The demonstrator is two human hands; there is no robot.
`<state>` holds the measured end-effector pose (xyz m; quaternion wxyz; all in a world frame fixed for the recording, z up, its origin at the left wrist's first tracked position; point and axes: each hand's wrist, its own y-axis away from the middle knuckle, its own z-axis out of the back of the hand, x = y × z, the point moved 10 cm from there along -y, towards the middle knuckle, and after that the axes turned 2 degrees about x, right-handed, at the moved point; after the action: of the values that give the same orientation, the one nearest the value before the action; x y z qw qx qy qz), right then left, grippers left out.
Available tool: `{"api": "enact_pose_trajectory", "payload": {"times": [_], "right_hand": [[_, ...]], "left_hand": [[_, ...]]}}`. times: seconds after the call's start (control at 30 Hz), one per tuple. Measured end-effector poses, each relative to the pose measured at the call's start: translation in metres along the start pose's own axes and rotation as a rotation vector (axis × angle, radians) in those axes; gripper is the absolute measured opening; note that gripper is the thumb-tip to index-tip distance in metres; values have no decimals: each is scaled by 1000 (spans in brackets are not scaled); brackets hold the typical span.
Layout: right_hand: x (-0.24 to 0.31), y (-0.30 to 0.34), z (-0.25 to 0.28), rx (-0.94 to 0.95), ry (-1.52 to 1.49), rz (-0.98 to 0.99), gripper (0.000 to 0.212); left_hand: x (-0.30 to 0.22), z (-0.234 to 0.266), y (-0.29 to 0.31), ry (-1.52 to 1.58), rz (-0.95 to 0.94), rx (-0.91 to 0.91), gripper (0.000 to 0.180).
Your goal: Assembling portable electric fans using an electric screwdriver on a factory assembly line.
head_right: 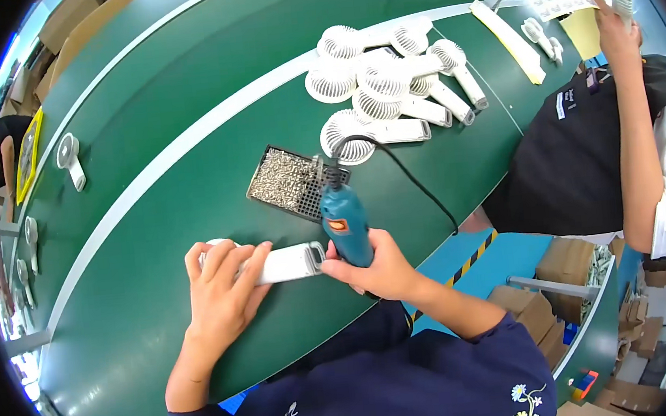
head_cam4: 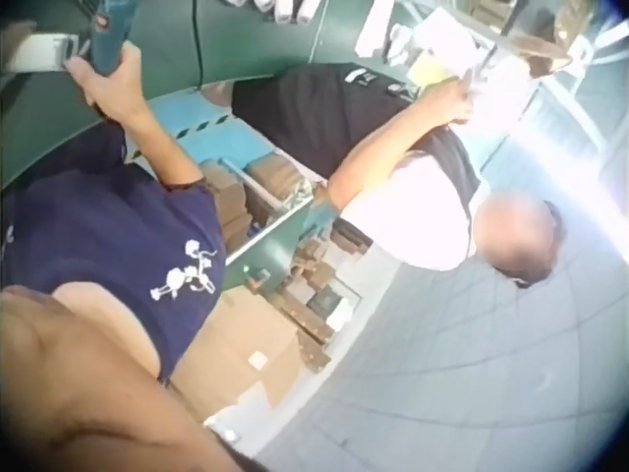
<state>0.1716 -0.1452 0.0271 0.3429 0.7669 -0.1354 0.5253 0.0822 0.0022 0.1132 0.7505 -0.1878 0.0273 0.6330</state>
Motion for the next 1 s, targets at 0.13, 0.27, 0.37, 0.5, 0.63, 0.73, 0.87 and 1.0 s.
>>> {"api": "enact_pose_trajectory", "payload": {"times": [0.13,0.27,0.37,0.5,0.63,0.73,0.87,1.0], "right_hand": [[7,-10,-5,58,-17,0,18],[-10,-9,-16,83,-8,-50,23],[-15,9,-3,74,-73,-6,24],[-2,33,-3,80,83,-55,19],[-15,9,-13,113,-3,-130,16],[-6,14,-14,158,-37,-107,16],[-10,25,-1,60,-31,-20,16],[-17,20,-14,179,-127,-134,20]], "left_hand": [[1,6,0,-26,5,-16,57],[4,-6,13,68,38,69,58],[-4,-10,19,70,-58,31,57],[-8,-3,32,60,-43,21,57],[0,-4,27,-14,-20,59,56],[-8,-4,16,-5,-105,47,57],[-17,-7,-1,-27,-187,27,57],[-23,-13,-17,-7,-209,35,55]]}}
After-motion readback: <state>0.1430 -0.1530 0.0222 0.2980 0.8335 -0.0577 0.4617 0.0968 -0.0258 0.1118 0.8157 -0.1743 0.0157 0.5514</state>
